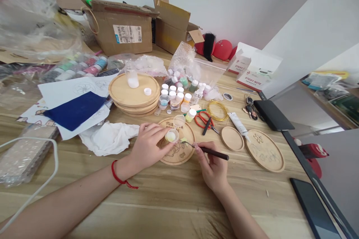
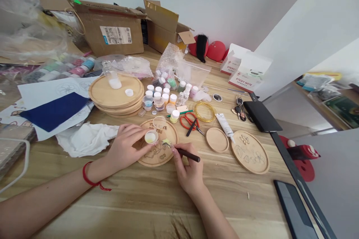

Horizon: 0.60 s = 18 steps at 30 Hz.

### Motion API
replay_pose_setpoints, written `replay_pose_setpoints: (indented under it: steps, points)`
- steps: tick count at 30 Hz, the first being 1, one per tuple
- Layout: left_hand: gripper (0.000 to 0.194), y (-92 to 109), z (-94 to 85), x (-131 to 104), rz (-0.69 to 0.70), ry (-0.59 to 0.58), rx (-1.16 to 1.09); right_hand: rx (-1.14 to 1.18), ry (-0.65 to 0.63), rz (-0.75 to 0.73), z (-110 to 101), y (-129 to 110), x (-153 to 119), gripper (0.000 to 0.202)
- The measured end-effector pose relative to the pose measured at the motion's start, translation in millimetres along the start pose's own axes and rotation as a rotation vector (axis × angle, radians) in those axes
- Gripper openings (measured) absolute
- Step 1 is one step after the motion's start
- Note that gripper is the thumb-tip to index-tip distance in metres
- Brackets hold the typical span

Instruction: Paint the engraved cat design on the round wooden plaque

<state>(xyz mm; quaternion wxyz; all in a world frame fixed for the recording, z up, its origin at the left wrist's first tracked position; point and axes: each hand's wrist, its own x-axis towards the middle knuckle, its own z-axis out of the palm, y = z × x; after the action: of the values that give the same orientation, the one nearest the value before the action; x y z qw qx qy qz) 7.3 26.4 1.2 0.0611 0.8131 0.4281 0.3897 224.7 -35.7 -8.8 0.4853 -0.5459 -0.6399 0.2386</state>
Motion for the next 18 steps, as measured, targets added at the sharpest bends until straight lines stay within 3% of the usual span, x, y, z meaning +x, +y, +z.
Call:
replay_pose_setpoints:
  steps: [7, 18]
  points:
    - [0.020, -0.4, 0.8, -0.6, 0.003, 0.013, -0.005, -0.012, 0.056, -0.005, -1.9, 1.1, 1.6, 0.008]
    - [0.021, -1.0, 1.5, -1.1, 0.021, 0.024, -0.007, 0.016, 0.015, -0.015, -0.2, 3.2, -0.7, 0.009]
